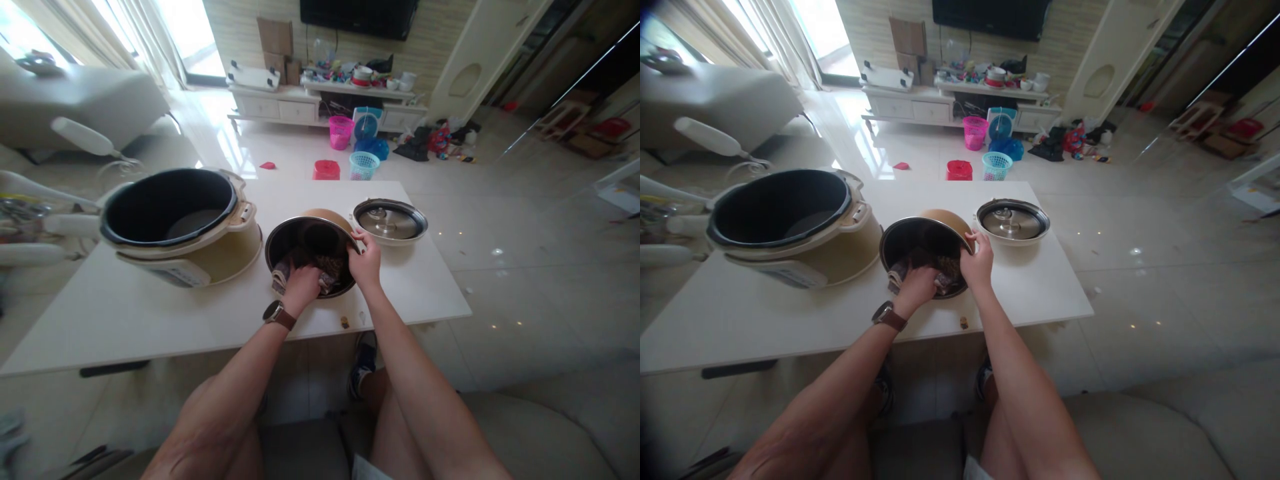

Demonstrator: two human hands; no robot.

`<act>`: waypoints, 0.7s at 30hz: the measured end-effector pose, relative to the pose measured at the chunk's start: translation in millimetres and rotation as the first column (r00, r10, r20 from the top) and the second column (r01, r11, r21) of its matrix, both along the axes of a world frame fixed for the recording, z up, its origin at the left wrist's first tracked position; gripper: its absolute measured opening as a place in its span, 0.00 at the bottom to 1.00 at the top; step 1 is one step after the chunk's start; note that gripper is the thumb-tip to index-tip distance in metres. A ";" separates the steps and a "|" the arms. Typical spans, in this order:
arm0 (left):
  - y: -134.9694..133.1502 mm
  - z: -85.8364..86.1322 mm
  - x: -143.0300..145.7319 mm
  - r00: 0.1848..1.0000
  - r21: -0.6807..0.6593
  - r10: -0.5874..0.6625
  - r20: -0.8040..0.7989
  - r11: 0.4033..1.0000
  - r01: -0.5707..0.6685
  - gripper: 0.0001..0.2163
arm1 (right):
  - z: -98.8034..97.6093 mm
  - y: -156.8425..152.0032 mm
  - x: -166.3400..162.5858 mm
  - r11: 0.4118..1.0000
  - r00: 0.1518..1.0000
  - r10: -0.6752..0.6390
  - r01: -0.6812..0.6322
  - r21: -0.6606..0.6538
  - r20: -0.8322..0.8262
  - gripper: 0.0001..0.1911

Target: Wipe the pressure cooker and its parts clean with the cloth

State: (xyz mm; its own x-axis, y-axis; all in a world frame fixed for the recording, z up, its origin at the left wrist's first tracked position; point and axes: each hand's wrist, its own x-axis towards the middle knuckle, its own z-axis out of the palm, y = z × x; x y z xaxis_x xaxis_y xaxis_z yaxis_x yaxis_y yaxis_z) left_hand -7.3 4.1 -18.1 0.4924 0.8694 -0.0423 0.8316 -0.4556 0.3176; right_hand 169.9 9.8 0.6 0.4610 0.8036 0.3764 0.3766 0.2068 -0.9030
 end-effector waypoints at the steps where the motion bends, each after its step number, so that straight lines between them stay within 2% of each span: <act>1: 0.6 0.4 -1.2 1.000 0.013 -0.017 -0.012 1.000 0.017 0.22 | 1.0 -1.1 1.2 1.000 1.000 -0.011 0.011 -0.011 0.015 0.06; 4: 2.9 -0.4 -2.5 0.998 0.036 -0.057 -0.031 0.998 0.058 0.22 | 6.5 -4.7 3.8 1.000 0.999 0.001 -0.001 0.005 0.037 0.15; 6: 5.1 -1.7 -2.9 0.997 0.035 -0.067 -0.040 0.997 0.068 0.22 | 10.0 -5.1 5.0 0.996 0.996 0.076 -0.077 0.036 0.036 0.27; 8: 7.5 -2.9 -3.5 0.997 0.018 -0.066 -0.035 0.998 0.067 0.22 | 11.2 -2.9 5.5 0.983 0.985 0.174 -0.174 0.055 -0.003 0.33; 11: 9.0 -3.6 -3.1 0.999 -0.019 -0.044 0.006 0.999 0.044 0.22 | 7.7 2.4 4.9 0.972 0.968 0.231 -0.225 0.070 -0.095 0.33; 16: 1.0 -2.1 11.6 0.980 -0.108 0.061 0.190 0.993 -0.040 0.22 | -0.2 4.7 1.2 0.986 0.973 0.162 -0.153 0.067 -0.162 0.35; 18: -2.7 -2.2 21.7 0.931 -0.204 0.134 0.339 0.977 -0.067 0.23 | -0.8 3.7 -0.5 0.988 0.972 0.148 -0.138 0.062 -0.180 0.36; 21: -4.1 -3.2 32.8 0.763 -0.350 0.253 0.595 0.936 -0.037 0.20 | -0.7 2.7 -2.9 0.986 0.974 0.161 -0.153 0.059 -0.161 0.35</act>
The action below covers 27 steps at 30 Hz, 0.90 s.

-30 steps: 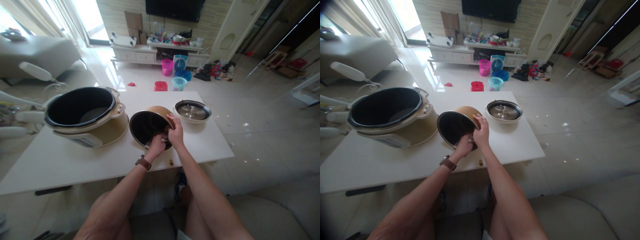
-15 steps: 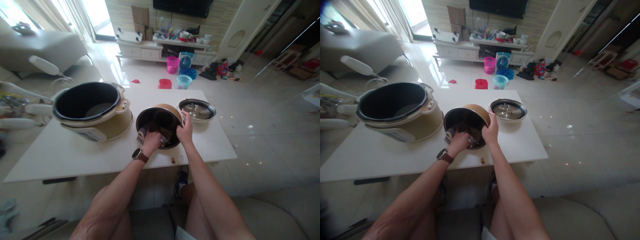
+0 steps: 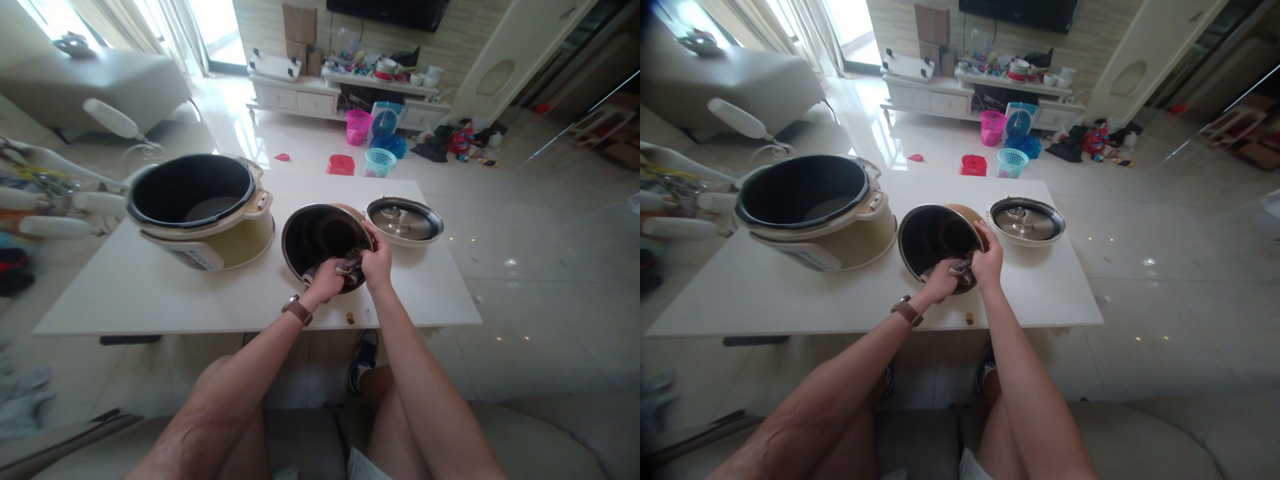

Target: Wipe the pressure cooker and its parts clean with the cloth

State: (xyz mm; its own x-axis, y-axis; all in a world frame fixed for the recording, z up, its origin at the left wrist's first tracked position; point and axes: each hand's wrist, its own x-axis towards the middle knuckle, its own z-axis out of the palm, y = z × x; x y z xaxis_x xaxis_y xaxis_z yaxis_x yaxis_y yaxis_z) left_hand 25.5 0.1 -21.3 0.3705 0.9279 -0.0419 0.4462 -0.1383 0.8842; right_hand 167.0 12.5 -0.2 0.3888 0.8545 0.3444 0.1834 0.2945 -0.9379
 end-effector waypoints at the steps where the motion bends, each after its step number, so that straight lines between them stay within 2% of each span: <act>1: 0.5 0.1 1.4 0.997 -0.019 0.022 0.077 1.000 -0.021 0.19 | -0.3 0.1 -0.6 1.000 1.000 0.008 -0.008 0.002 0.015 0.35; 2: 1.2 0.6 1.4 0.993 -0.021 0.034 0.112 0.999 -0.032 0.19 | -1.1 0.5 -1.1 1.000 1.000 0.012 -0.012 0.004 0.026 0.35; 4: 2.6 3.1 -2.1 0.998 0.019 0.013 0.063 1.000 -0.014 0.20 | -4.1 2.2 -1.5 1.000 1.000 0.004 -0.004 0.006 0.024 0.34; 6: 3.7 6.7 -8.6 0.994 0.069 -0.052 -0.100 0.996 0.059 0.22 | -8.4 4.5 -1.2 1.000 1.000 -0.023 0.023 0.001 -0.010 0.32; 8: 4.9 9.9 -16.3 0.952 0.101 -0.078 -0.295 0.989 0.112 0.23 | -12.7 6.5 -0.8 0.998 0.997 -0.055 0.054 -0.012 -0.046 0.29; 12: 8.7 13.3 -30.5 0.824 0.168 -0.021 -0.566 0.976 0.140 0.19 | -17.2 7.2 -2.5 0.995 0.995 -0.095 0.094 -0.032 -0.010 0.19; 14: 10.1 13.7 -35.7 0.784 0.206 0.014 -0.620 0.968 0.145 0.17 | -17.4 6.1 -5.4 0.993 0.994 -0.111 0.111 -0.037 0.017 0.14; 17: 9.3 12.8 -39.1 0.771 0.229 0.032 -0.636 0.962 0.149 0.17 | -17.3 3.3 -11.8 0.989 0.989 -0.144 0.145 -0.038 0.033 0.11; 20: 6.4 10.0 -35.3 0.806 0.199 0.037 -0.590 0.975 0.100 0.17 | -16.7 -0.6 -19.3 0.985 0.984 -0.168 0.170 -0.033 0.053 0.12; 22: 5.8 7.3 -28.5 0.877 0.137 0.036 -0.480 0.990 0.034 0.18 | -15.3 -3.9 -23.8 0.984 0.982 -0.176 0.178 -0.025 0.062 0.15; 25: 9.3 2.8 -14.9 0.990 -0.058 0.100 -0.101 0.993 -0.106 0.17 | -12.0 -8.5 -28.0 0.986 0.985 -0.158 0.161 -0.036 0.061 0.19; 27: 13.5 0.2 -6.9 0.952 -0.221 0.256 0.169 0.951 -0.217 0.17 | -10.5 -10.5 -28.8 0.989 0.990 -0.129 0.132 -0.060 0.061 0.22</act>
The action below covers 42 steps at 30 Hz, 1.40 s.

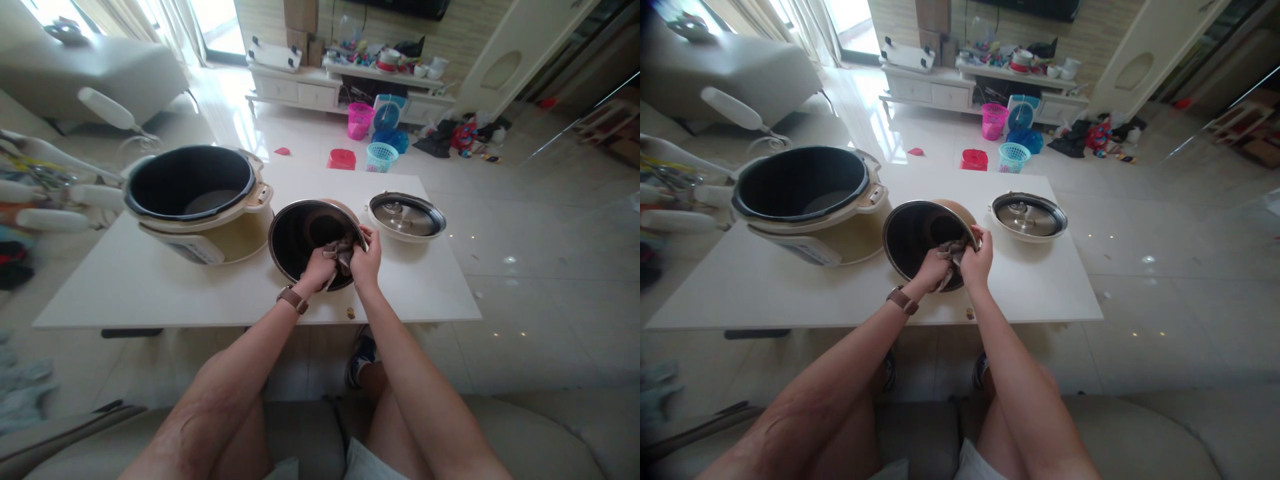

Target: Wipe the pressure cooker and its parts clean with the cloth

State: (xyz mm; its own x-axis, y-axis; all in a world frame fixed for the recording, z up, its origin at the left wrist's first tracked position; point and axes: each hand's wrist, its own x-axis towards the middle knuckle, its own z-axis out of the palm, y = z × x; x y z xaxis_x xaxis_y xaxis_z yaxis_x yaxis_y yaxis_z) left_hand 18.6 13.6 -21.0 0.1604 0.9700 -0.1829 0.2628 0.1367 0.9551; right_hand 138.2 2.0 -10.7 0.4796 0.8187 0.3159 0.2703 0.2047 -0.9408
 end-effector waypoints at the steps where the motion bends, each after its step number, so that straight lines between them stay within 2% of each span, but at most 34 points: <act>1: 1.9 -0.8 2.7 0.991 -0.041 0.077 0.105 0.996 -0.073 0.18 | 0.1 -0.6 0.1 1.000 1.000 0.012 -0.012 -0.007 0.004 0.23; 3: 3.8 -1.1 5.0 0.970 -0.049 0.137 0.200 0.990 -0.130 0.19 | -1.6 -0.6 0.9 1.000 0.999 0.018 -0.018 -0.006 0.027 0.24; 5: 2.7 0.7 3.6 0.988 0.028 0.037 0.151 0.999 -0.042 0.17 | -5.0 1.0 3.0 1.000 0.999 -0.002 0.002 0.000 0.048 0.23; 8: -2.6 5.6 -2.2 0.976 0.128 -0.187 -0.109 0.971 0.200 0.16 | -9.1 5.5 10.9 0.999 0.998 -0.043 0.044 -0.013 0.035 0.17; 11: -6.7 8.1 -9.0 0.884 0.136 -0.303 -0.355 0.919 0.370 0.20 | -5.8 10.0 25.7 0.998 0.998 -0.058 0.058 -0.009 0.029 0.18; 14: -7.3 8.1 -16.2 0.780 0.103 -0.327 -0.534 0.890 0.443 0.22 | 4.5 11.0 40.2 0.999 0.996 -0.016 0.013 0.038 0.086 0.29; 17: -6.6 9.2 -22.4 0.689 0.091 -0.304 -0.658 0.876 0.473 0.21 | 13.5 8.5 45.2 0.992 0.985 0.110 -0.118 0.051 0.136 0.37; 20: -6.6 11.0 -24.5 0.676 0.103 -0.276 -0.683 0.880 0.463 0.20 | 16.4 5.2 40.4 0.984 0.981 0.166 -0.172 0.045 0.103 0.37; 22: -6.9 10.7 -21.8 0.733 0.105 -0.265 -0.626 0.903 0.416 0.20 | 16.7 3.3 35.3 0.987 0.985 0.151 -0.155 0.043 0.078 0.37; 24: -6.7 9.0 -15.9 0.834 0.095 -0.264 -0.484 0.932 0.351 0.19 | 17.5 1.4 30.6 0.988 0.986 0.147 -0.151 0.043 0.077 0.37; 27: -4.4 5.3 -4.1 0.978 0.044 -0.203 -0.056 0.978 0.206 0.19 | 19.9 -1.6 25.4 0.985 0.982 0.165 -0.169 0.039 0.088 0.35; 29: -2.2 3.1 2.3 0.971 -0.047 -0.073 0.226 0.995 0.085 0.21 | 21.1 -3.0 22.9 0.985 0.981 0.166 -0.171 0.037 0.098 0.33; 30: -1.2 2.3 4.4 0.952 -0.090 -0.011 0.307 0.995 0.041 0.22 | 21.3 -3.4 22.0 0.986 0.982 0.158 -0.163 0.037 0.100 0.31; 32: -0.1 1.6 6.3 0.939 -0.107 0.028 0.344 0.994 0.009 0.22 | 20.8 -3.2 20.8 0.990 0.987 0.130 -0.135 0.040 0.095 0.27; 34: -0.1 2.2 5.4 0.960 -0.027 -0.070 0.272 0.996 0.080 0.19 | 19.4 -2.0 20.7 0.994 0.992 0.099 -0.103 0.039 0.081 0.24; 37: -1.5 5.6 0.1 0.951 0.103 -0.308 0.032 0.947 0.304 0.14 | 17.6 0.1 22.9 0.998 0.997 0.051 -0.052 0.023 0.058 0.21; 39: -3.1 8.4 -5.6 0.894 0.121 -0.403 -0.194 0.895 0.430 0.15 | 17.0 1.0 25.7 1.000 0.998 0.017 -0.017 -0.004 0.055 0.17; 42: -6.6 11.4 -15.1 0.738 0.094 -0.387 -0.553 0.851 0.517 0.18 | 16.3 1.4 30.0 0.997 0.996 -0.041 0.046 -0.059 0.082 0.06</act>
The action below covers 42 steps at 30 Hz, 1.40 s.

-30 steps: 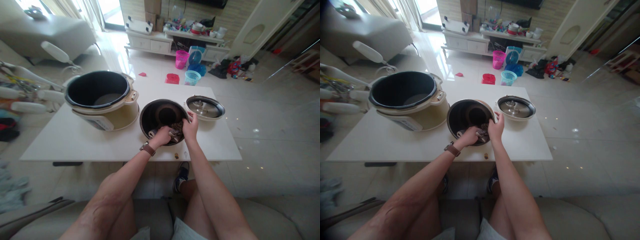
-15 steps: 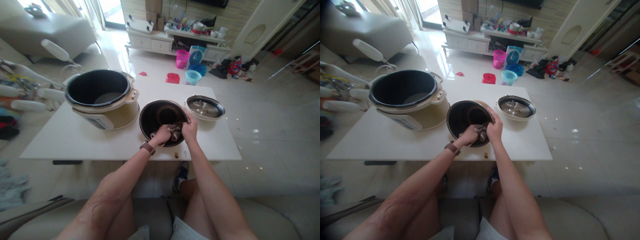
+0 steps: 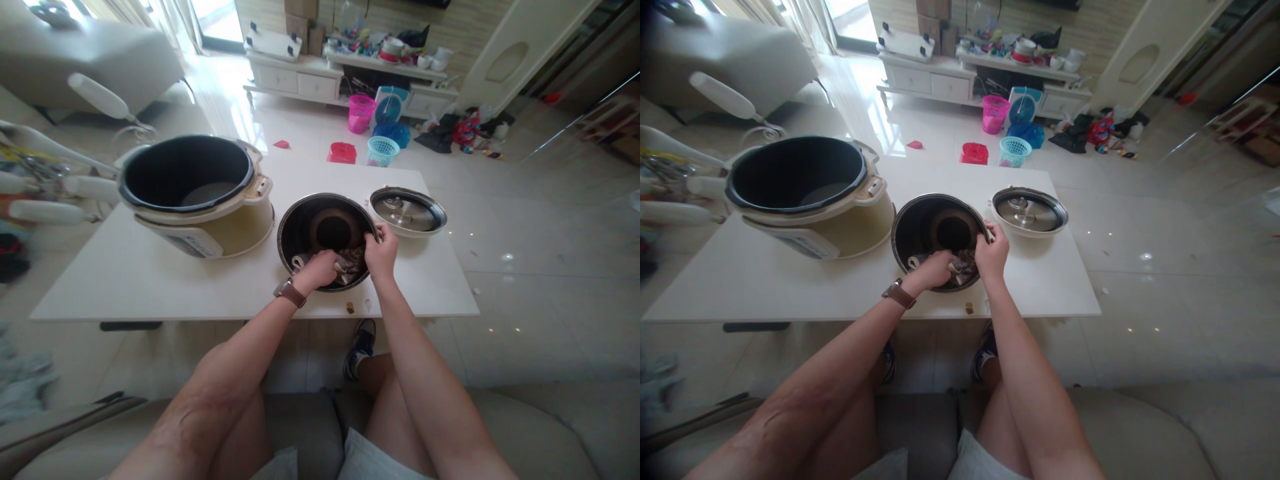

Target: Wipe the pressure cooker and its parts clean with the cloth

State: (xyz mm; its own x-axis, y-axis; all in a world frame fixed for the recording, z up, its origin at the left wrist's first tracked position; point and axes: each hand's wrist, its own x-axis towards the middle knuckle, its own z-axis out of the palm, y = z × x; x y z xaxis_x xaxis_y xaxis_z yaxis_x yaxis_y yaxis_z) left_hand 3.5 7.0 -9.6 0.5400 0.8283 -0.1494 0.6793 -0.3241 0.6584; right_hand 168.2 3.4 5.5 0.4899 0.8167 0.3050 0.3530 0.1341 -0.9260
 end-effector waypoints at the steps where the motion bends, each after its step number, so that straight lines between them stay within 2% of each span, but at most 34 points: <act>1: -1.2 0.8 -2.7 0.995 0.051 -0.005 -0.100 0.999 0.010 0.19 | -0.4 0.0 0.9 1.000 1.000 -0.017 0.017 -0.013 0.008 0.04; 4: -3.5 3.3 -8.3 0.966 0.130 -0.019 -0.256 0.990 0.054 0.18 | -1.3 -0.5 1.2 1.000 1.000 -0.031 0.031 -0.001 -0.001 0.09; 7: -2.9 5.6 -10.5 0.964 0.123 -0.029 -0.266 0.990 0.064 0.18 | -0.2 -1.7 -1.3 0.997 0.999 0.052 -0.052 0.055 -0.001 0.23; 9: -1.2 5.1 -10.6 0.972 0.095 -0.018 -0.235 0.995 0.041 0.18 | 1.5 -2.9 -3.3 0.991 0.994 0.107 -0.109 0.078 0.027 0.29; 12: 2.1 0.5 -7.7 0.997 -0.005 0.042 -0.065 0.999 -0.042 0.19 | 3.7 -4.6 -5.8 0.988 0.990 0.129 -0.133 0.081 0.052 0.31; 14: 4.5 -3.8 -2.9 0.977 -0.143 0.121 0.178 0.985 -0.096 0.19 | 4.1 -5.0 -6.8 0.986 0.989 0.139 -0.143 0.083 0.058 0.31; 15: 5.6 -5.7 0.0 0.930 -0.240 0.193 0.314 0.963 -0.119 0.18 | 3.8 -4.8 -7.0 0.985 0.988 0.143 -0.148 0.085 0.061 0.31; 17: 7.7 -7.7 5.9 0.768 -0.464 0.390 0.508 0.875 -0.137 0.16 | 2.3 -3.9 -6.5 0.987 0.989 0.136 -0.141 0.082 0.060 0.30; 19: 9.3 -7.2 9.6 0.618 -0.627 0.552 0.560 0.770 -0.120 0.17 | -0.4 -2.3 -4.7 0.992 0.993 0.106 -0.109 0.059 0.051 0.27; 20: 9.8 -6.2 10.2 0.585 -0.657 0.580 0.567 0.747 -0.102 0.18 | -2.0 -1.5 -3.4 0.995 0.995 0.084 -0.086 0.041 0.046 0.25; 22: 10.4 -3.0 9.0 0.612 -0.621 0.525 0.591 0.780 -0.070 0.18 | -5.1 -0.1 -0.9 0.999 0.998 0.043 -0.043 0.006 0.041 0.20; 25: 9.5 3.6 3.5 0.787 -0.433 0.271 0.554 0.901 -0.005 0.12 | -8.1 0.6 1.3 1.000 1.000 0.008 -0.008 -0.021 0.028 0.18; 27: 7.3 7.9 -0.4 0.911 -0.295 0.084 0.403 0.954 0.043 0.10 | -8.1 0.0 0.9 1.000 1.000 -0.003 0.004 -0.022 0.020 0.18; 29: 3.7 10.4 -3.1 0.987 -0.168 -0.017 0.159 0.985 0.044 0.12 | -6.2 -1.0 -0.5 1.000 1.000 -0.004 0.004 -0.022 0.030 0.17; 31: -0.7 10.3 -4.4 0.996 -0.055 -0.024 -0.081 0.998 0.020 0.13 | -3.0 -1.7 -1.4 1.000 0.998 0.010 -0.008 -0.026 0.058 0.15; 33: -4.8 7.9 -4.7 0.975 0.014 -0.029 -0.221 0.999 0.033 0.14 | 0.5 -1.4 -0.7 0.999 0.997 0.008 -0.005 -0.041 0.082 0.11; 35: -7.8 4.5 -5.0 0.960 0.049 -0.067 -0.271 0.995 0.083 0.15 | 3.6 0.1 2.5 0.998 0.996 -0.018 0.023 -0.055 0.085 0.05; 37: -9.7 1.6 -5.9 0.952 0.083 -0.112 -0.285 0.987 0.141 0.15 | 5.9 2.1 7.7 0.998 0.997 -0.034 0.038 -0.057 0.071 0.04; 40: -11.2 -0.4 -8.0 0.941 0.123 -0.154 -0.300 0.972 0.198 0.16 | 8.0 4.0 16.0 0.998 0.998 0.052 -0.050 -0.030 0.040 0.15; 42: -11.6 -0.2 -9.0 0.945 0.130 -0.148 -0.293 0.973 0.193 0.17 | 8.8 3.3 19.3 0.992 0.991 0.123 -0.122 -0.017 0.045 0.22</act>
